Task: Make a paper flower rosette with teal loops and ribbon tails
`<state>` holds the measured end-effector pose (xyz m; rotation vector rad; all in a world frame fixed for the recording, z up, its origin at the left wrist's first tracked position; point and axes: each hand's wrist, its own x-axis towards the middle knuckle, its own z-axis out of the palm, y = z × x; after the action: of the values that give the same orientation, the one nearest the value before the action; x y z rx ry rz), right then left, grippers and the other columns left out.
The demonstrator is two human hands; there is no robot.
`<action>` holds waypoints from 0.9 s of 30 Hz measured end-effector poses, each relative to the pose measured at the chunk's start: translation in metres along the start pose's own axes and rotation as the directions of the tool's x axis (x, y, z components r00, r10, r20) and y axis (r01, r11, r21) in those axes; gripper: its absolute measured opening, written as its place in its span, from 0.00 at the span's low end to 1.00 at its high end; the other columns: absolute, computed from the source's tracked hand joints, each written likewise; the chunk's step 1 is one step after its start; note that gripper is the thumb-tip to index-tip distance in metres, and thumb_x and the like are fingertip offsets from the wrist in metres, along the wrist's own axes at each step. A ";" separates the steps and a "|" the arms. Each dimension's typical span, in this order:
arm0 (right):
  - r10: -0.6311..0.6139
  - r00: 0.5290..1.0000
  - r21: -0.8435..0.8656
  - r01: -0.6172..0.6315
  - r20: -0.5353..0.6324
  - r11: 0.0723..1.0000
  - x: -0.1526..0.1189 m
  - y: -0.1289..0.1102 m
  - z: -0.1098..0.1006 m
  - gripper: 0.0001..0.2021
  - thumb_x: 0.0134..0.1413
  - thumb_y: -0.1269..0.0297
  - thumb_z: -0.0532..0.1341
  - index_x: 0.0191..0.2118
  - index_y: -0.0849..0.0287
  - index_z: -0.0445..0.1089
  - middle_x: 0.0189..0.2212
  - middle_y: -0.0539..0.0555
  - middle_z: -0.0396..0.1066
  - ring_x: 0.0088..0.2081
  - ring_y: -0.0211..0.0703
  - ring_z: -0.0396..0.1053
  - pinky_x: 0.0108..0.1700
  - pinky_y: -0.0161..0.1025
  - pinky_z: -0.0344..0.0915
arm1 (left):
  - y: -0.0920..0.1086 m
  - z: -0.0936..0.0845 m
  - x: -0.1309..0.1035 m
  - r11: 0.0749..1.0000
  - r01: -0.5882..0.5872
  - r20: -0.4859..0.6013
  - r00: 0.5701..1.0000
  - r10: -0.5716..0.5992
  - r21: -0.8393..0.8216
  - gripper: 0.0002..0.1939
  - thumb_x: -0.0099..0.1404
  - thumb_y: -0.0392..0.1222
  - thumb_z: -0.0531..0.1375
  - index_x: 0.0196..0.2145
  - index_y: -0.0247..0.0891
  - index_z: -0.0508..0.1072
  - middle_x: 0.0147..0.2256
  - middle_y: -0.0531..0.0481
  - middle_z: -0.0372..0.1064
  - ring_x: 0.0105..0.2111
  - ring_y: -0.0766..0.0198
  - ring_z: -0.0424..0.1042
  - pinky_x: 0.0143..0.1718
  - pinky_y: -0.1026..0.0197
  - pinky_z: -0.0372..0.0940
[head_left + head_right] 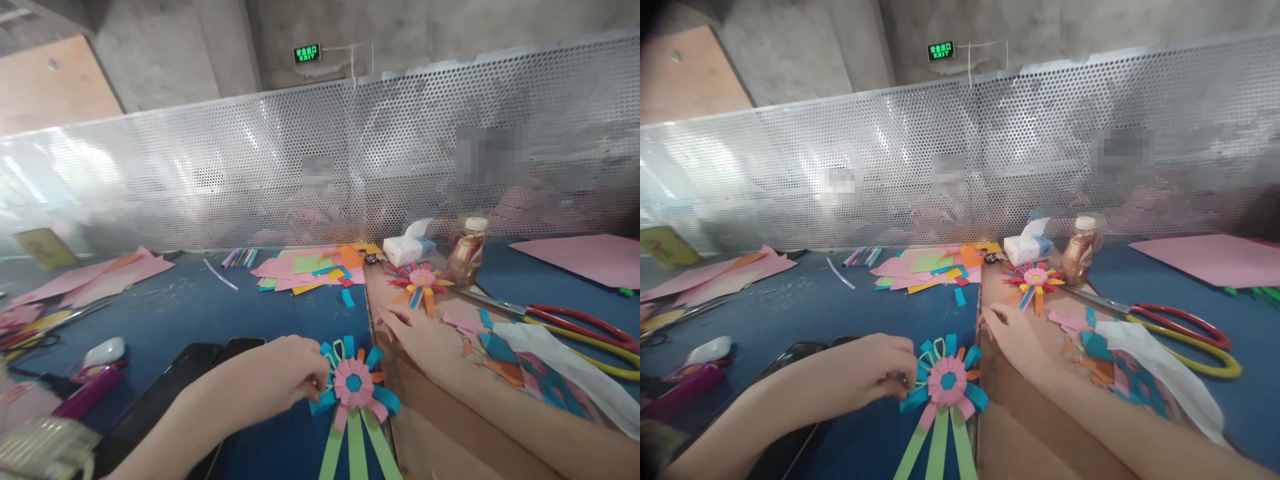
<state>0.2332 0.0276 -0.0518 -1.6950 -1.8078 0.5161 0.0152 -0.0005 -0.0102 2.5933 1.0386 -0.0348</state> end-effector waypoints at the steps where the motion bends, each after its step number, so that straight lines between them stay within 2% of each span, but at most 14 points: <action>1: -0.003 1.000 -0.007 0.003 -0.007 1.000 0.000 0.000 0.000 0.15 0.50 0.64 0.47 0.24 0.58 0.68 0.13 0.47 0.61 0.18 0.36 0.58 0.18 0.32 0.46 | 0.002 0.000 0.000 1.000 0.004 0.006 1.000 -0.004 0.000 0.08 0.56 0.31 0.52 0.27 0.38 0.70 0.30 0.53 0.66 0.31 0.67 0.64 0.34 0.66 0.56; 7: -0.005 1.000 -0.014 0.005 0.009 1.000 0.000 -0.001 -0.001 0.14 0.50 0.65 0.46 0.26 0.58 0.68 0.14 0.47 0.62 0.19 0.37 0.59 0.19 0.32 0.47 | 0.011 -0.001 0.002 0.998 0.045 0.051 0.998 -0.047 0.031 0.08 0.55 0.29 0.53 0.27 0.38 0.70 0.31 0.52 0.65 0.32 0.66 0.64 0.33 0.65 0.56; 14: 0.015 1.000 -0.046 -0.016 -0.015 0.999 -0.002 -0.006 -0.005 0.14 0.49 0.67 0.48 0.23 0.58 0.68 0.20 0.48 0.66 0.21 0.36 0.59 0.19 0.32 0.46 | 0.006 0.000 0.001 0.998 0.057 0.038 0.998 -0.058 0.025 0.08 0.55 0.30 0.52 0.27 0.38 0.70 0.30 0.53 0.65 0.31 0.67 0.64 0.33 0.66 0.56; 21: -0.019 1.000 0.085 0.017 0.023 0.996 0.001 0.003 0.001 0.15 0.51 0.63 0.46 0.25 0.59 0.67 0.13 0.46 0.59 0.19 0.36 0.58 0.20 0.32 0.49 | 0.004 0.004 0.002 0.998 0.026 0.027 0.999 -0.028 0.065 0.08 0.56 0.30 0.52 0.27 0.38 0.70 0.31 0.52 0.65 0.32 0.66 0.65 0.32 0.66 0.55; 27: -0.002 1.000 0.041 0.002 0.010 0.999 0.001 -0.001 -0.001 0.16 0.52 0.62 0.45 0.24 0.58 0.68 0.14 0.47 0.61 0.19 0.36 0.59 0.19 0.32 0.47 | 0.005 0.004 0.003 0.995 0.025 0.026 0.999 -0.027 0.093 0.08 0.57 0.33 0.51 0.28 0.38 0.70 0.31 0.52 0.64 0.30 0.66 0.65 0.30 0.65 0.54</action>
<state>0.2331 0.0280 -0.0507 -1.6658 -1.7938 0.5588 0.0211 -0.0029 -0.0131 2.6543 1.0851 -0.1280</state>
